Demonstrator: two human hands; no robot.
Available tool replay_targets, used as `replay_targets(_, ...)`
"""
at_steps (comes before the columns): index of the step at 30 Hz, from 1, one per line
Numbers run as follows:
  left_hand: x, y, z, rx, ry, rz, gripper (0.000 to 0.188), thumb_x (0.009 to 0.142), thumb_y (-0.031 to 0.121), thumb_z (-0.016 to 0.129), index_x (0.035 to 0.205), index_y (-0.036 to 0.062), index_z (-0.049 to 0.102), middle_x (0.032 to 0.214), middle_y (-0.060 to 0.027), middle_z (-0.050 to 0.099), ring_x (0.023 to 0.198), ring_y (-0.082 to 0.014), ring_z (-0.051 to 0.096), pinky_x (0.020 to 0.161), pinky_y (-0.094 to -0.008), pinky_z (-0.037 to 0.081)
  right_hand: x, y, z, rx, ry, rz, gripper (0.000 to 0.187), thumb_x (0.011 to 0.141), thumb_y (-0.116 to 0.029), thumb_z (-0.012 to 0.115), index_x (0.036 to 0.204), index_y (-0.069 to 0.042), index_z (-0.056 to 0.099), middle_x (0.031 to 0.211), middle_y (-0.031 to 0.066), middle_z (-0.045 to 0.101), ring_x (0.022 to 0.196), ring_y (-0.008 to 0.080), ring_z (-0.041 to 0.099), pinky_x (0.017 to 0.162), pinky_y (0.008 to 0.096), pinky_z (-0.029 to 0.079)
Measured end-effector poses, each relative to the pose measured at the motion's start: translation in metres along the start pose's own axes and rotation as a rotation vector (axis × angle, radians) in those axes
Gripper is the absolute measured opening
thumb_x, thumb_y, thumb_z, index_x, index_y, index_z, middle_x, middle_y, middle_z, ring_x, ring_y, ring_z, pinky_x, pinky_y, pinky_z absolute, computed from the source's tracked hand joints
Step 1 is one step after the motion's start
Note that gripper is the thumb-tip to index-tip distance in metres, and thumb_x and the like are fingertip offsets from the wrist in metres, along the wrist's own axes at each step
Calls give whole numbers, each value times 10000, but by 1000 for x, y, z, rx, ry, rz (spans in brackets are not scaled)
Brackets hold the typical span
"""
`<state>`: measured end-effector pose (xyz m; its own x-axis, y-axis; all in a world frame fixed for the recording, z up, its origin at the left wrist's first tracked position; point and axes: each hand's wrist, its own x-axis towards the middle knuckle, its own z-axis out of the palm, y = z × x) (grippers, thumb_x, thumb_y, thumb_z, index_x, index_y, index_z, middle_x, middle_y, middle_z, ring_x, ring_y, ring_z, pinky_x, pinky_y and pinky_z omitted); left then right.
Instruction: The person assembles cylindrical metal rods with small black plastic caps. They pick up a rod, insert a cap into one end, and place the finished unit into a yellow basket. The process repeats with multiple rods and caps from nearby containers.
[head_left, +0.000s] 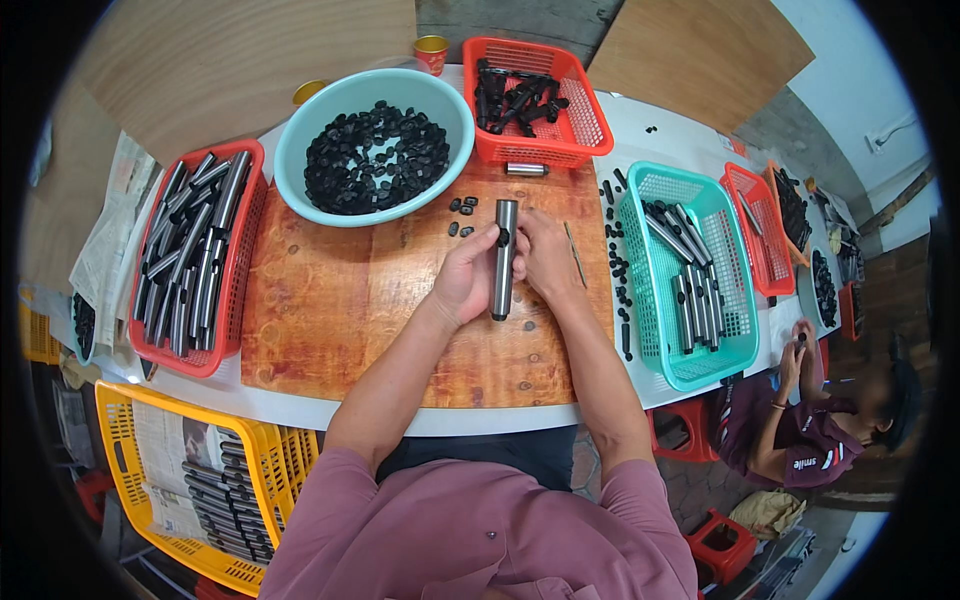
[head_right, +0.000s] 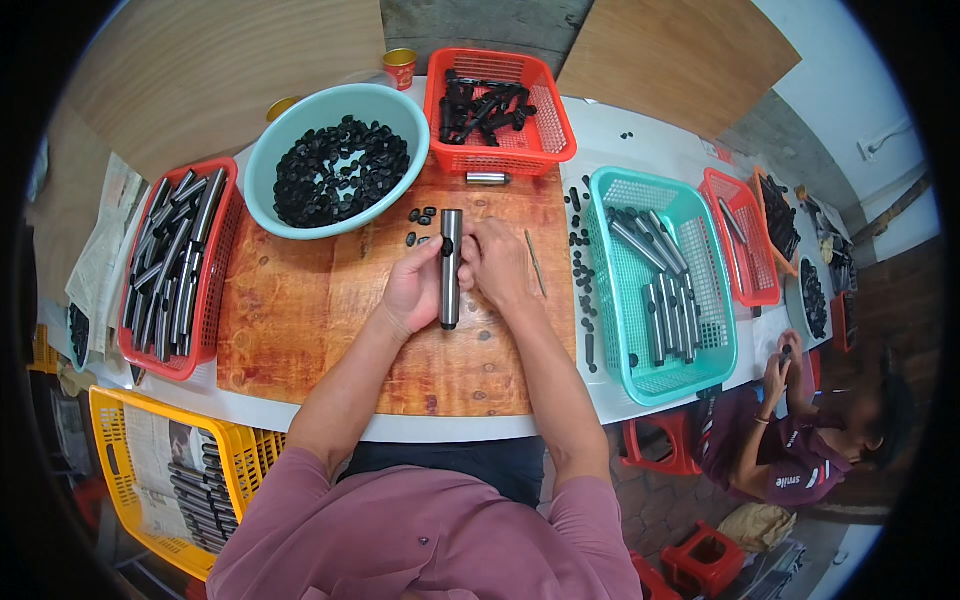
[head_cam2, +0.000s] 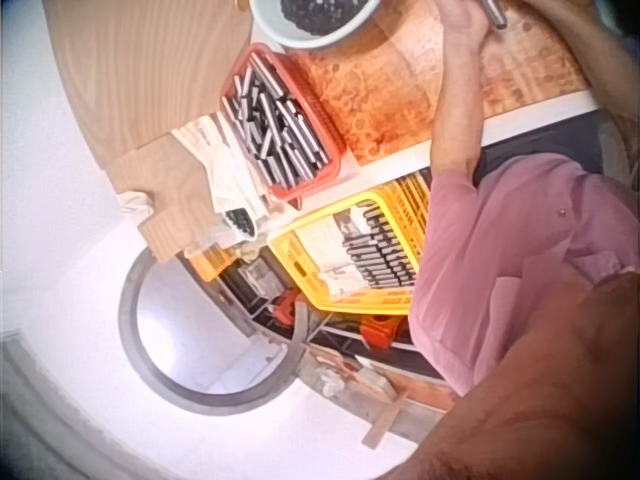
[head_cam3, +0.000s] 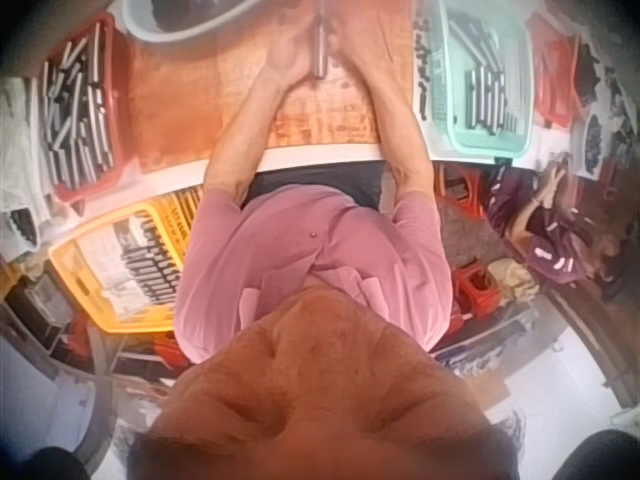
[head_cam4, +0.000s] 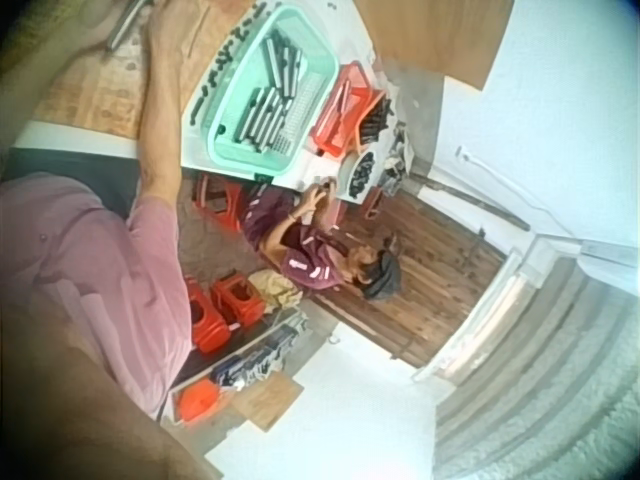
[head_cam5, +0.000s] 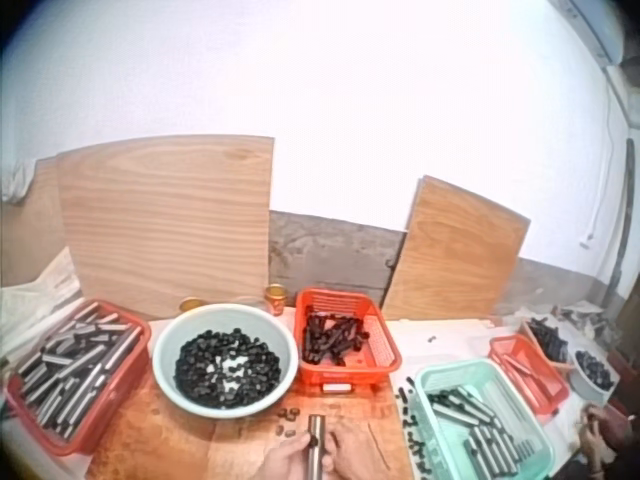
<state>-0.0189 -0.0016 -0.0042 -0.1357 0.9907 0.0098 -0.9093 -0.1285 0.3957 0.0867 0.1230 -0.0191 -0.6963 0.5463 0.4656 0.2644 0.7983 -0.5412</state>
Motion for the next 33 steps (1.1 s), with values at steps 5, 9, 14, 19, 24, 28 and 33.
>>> replay_targets(5,4,6,-7,-19,162,42,476,1032,320,540,1417,47,480,1037,-86,618,854,-203,599,790,-342,520,0,5,0,-38,65,222,204,915,-123,637,1077,-29,720,940,199,663,865,388,653,788,472,520)
replay_targets(9,7,7,-17,11,227,48,475,1045,337,514,1419,46,482,1038,-81,610,853,-196,599,789,-345,525,0,10,-9,204,-24,334,201,891,-79,661,1078,-39,721,1006,185,673,903,376,663,804,452,532)
replay_targets(14,9,2,-16,55,228,6,459,1062,342,470,1417,51,486,1048,-76,623,861,-193,604,798,-352,527,0,11,-18,43,-155,179,205,864,-55,679,1065,-45,718,1015,159,675,911,360,669,808,445,538)
replay_targets(19,11,-3,-21,94,262,-11,448,1066,335,459,1410,49,495,1061,-79,638,867,-200,615,809,-362,528,-6,10,-14,-68,-113,162,184,834,-89,705,1012,-41,707,973,147,685,865,345,675,782,451,538)
replay_targets(24,11,-3,-20,140,311,28,437,1072,327,451,1403,47,503,1055,-82,637,861,-192,614,806,-349,526,-7,-4,-31,-80,-266,247,188,807,-117,730,975,-41,695,901,133,684,807,342,679,741,444,534)
replay_targets(28,12,-1,-21,125,305,26,444,1075,333,447,1406,41,502,1050,-79,632,860,-187,613,798,-340,526,-4,-11,-37,168,-219,277,213,814,-109,724,1021,-63,707,923,148,675,836,336,684,758,435,534)
replay_targets(33,12,-1,-31,107,233,-20,497,1071,348,462,1461,40,454,1127,-93,647,874,-188,613,828,-329,524,-8,11,-24,108,-298,211,373,828,-106,720,1198,-103,680,991,173,668,886,313,694,784,432,535)
